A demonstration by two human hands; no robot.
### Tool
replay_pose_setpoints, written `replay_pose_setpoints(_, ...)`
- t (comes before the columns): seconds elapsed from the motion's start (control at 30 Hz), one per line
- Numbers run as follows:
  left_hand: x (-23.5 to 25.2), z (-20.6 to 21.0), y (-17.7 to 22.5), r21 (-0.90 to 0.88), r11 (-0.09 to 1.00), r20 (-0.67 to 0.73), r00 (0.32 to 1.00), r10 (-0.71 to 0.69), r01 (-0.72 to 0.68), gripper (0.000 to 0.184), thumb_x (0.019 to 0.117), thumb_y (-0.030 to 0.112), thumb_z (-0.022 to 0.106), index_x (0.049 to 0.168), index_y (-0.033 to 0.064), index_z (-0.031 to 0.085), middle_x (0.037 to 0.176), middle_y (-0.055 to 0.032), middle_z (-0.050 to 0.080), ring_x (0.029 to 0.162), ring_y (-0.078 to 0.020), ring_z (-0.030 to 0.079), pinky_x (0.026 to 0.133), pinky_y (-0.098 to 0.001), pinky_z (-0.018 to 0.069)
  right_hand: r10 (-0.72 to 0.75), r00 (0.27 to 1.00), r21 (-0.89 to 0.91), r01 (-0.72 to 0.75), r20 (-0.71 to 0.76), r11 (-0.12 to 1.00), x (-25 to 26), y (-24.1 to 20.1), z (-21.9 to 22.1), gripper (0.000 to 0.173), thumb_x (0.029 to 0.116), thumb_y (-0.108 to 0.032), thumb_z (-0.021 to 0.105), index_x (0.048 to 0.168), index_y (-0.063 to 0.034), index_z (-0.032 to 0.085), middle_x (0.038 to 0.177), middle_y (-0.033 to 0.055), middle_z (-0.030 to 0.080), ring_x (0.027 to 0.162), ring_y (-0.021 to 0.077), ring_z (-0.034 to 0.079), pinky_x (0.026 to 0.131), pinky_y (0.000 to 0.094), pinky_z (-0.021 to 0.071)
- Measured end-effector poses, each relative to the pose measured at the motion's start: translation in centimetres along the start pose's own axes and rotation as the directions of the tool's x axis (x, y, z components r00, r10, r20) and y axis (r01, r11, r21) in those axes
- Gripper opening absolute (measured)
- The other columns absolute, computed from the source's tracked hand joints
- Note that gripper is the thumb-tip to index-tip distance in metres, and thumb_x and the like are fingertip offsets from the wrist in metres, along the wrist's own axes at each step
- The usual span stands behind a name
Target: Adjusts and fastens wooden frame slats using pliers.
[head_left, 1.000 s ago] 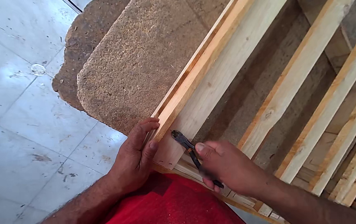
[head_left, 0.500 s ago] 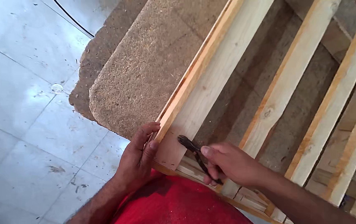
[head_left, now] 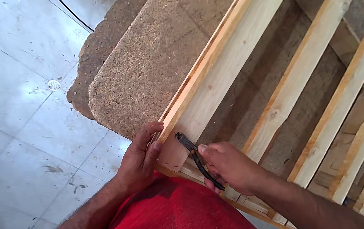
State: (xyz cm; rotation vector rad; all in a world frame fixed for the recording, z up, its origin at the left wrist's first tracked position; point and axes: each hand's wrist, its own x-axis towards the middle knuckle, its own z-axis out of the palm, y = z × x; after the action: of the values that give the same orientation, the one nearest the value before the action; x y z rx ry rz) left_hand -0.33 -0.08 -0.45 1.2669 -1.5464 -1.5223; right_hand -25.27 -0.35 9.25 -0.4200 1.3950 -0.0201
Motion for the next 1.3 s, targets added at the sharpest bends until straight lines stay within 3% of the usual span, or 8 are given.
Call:
replay_pose_setpoints(0.37, 0.1, -0.2, 0.4, -0.013, 1.000, 0.028, 0.999, 0.018, -0.018, 0.042, 0.1093, 0.038, 0.041, 0.142, 0.0154, 0.054, 0.130, -0.0001, 0.066, 0.105, -0.0146, 0.070, 0.086, -0.0350, 0.0638, -0.858, 0.498, -0.964, 0.264, 0.123, 0.015, 2.3, 3.0, -1.6, 0.044, 0.1088, -0.040, 0.044, 0.077, -0.0116, 0.056, 0.060, 0.0006, 0.048, 0.050, 0.0167, 0.054, 0.042, 0.0335, 0.0455)
replay_pose_setpoints(0.5, 0.1, -0.3, 0.6, 0.024, 1.000, 0.022, 1.000, -0.018, 0.017, 0.042, 0.1087, 0.040, 0.040, 0.141, 0.0186, 0.056, 0.119, 0.0023, 0.070, 0.099, -0.0132, 0.071, 0.081, -0.0352, 0.0641, -0.636, 0.769, -0.790, 0.348, -0.068, 0.505, 0.8, 2.4, -1.3, 0.044, 0.1093, -0.044, 0.045, 0.079, -0.0152, 0.058, 0.058, -0.0046, 0.053, 0.049, 0.0086, 0.053, 0.044, 0.0268, 0.0446)
replay_pose_setpoints(0.6, -0.1, 0.0, 0.8, 0.185, 0.982, -0.074, 0.996, 0.049, -0.034, 0.039, 0.1078, 0.039, 0.042, 0.135, 0.0186, 0.061, 0.120, 0.0043, 0.071, 0.101, -0.0091, 0.071, 0.083, -0.0333, 0.0637, -0.436, 0.900, -0.058, 0.436, 0.011, 0.898, -0.1, 4.0, -1.8, 0.047, 0.1113, -0.038, 0.035, 0.093, -0.0035, 0.060, 0.067, 0.0106, 0.066, 0.064, 0.0227, 0.071, 0.065, 0.0373, 0.0627)
replay_pose_setpoints(0.7, -1.9, -0.1, 2.2, 0.515, 0.800, -0.113, 0.901, 0.419, -0.307, 0.035, 0.1061, 0.034, 0.049, 0.124, 0.0096, 0.066, 0.133, -0.0074, 0.066, 0.128, -0.0215, 0.060, 0.107, -0.0458, 0.0507, -0.572, 0.819, 0.235, 0.549, 0.037, 0.802, -0.9, 7.0, -0.4, 0.048, 0.1090, -0.044, 0.039, 0.080, -0.0102, 0.056, 0.060, 0.0028, 0.059, 0.057, 0.0201, 0.068, 0.062, 0.0423, 0.0650)
replay_pose_setpoints(0.83, -3.9, 1.7, 6.7, -0.006, 0.965, 0.117, 0.958, 0.262, -0.263, 0.056, 0.1037, 0.054, 0.052, 0.138, 0.0105, 0.059, 0.092, -0.0008, 0.074, 0.071, -0.0080, 0.069, 0.060, -0.0280, 0.0602, -0.692, 0.695, 0.189, 0.666, 0.195, 0.722, -1.6, 9.2, 1.8, 0.051, 0.1065, -0.055, 0.044, 0.080, -0.0141, 0.057, 0.059, -0.0040, 0.052, 0.049, 0.0082, 0.056, 0.046, 0.0283, 0.0529)
replay_pose_setpoints(0.97, -3.4, 3.8, 8.6, -0.181, 0.982, 0.171, 0.985, -0.020, 0.051, 0.031, 0.1088, 0.031, 0.047, 0.102, 0.0078, 0.065, 0.075, -0.0038, 0.070, 0.048, -0.0126, 0.061, 0.042, -0.0294, 0.0543, -0.739, 0.673, -0.174, 0.731, 0.028, 0.660, -2.6, 9.2, 3.4, 0.041, 0.0997, -0.046, 0.063, 0.107, -0.0055, 0.064, 0.075, 0.0065, 0.063, 0.058, 0.0167, 0.062, 0.054, 0.0376, 0.0558)
replay_pose_setpoints(1.13, -3.1, 4.6, 10.5, -0.067, 0.984, 0.071, 0.985, -0.158, 0.162, 0.025, 0.1072, 0.018, 0.043, 0.097, 0.0053, 0.062, 0.066, -0.0066, 0.069, 0.045, -0.0184, 0.065, 0.042, -0.0344, 0.0586, -0.957, 0.099, -0.806, 0.518, -0.274, 0.284, -2.9, 11.5, 6.8, 0.045, 0.0890, -0.045, 0.078, 0.110, -0.0066, 0.068, 0.113, 0.0197, 0.065, 0.085, 0.0259, 0.070, 0.065, 0.0377, 0.0617)
replay_pose_setpoints(1.3, -1.9, 3.5, 10.6, -0.066, 0.989, 0.264, 0.958, -0.111, 0.133, 0.031, 0.1096, 0.023, 0.041, 0.098, 0.0036, 0.063, 0.069, -0.0097, 0.071, 0.048, -0.0204, 0.067, 0.044, -0.0346, 0.0599, -0.932, -0.012, -0.869, 0.366, -0.361, 0.332, -2.6, 12.1, 8.9, 0.030, 0.0997, -0.035, 0.066, 0.092, -0.0066, 0.071, 0.097, 0.0144, 0.063, 0.081, 0.0227, 0.066, 0.066, 0.0318, 0.0589)
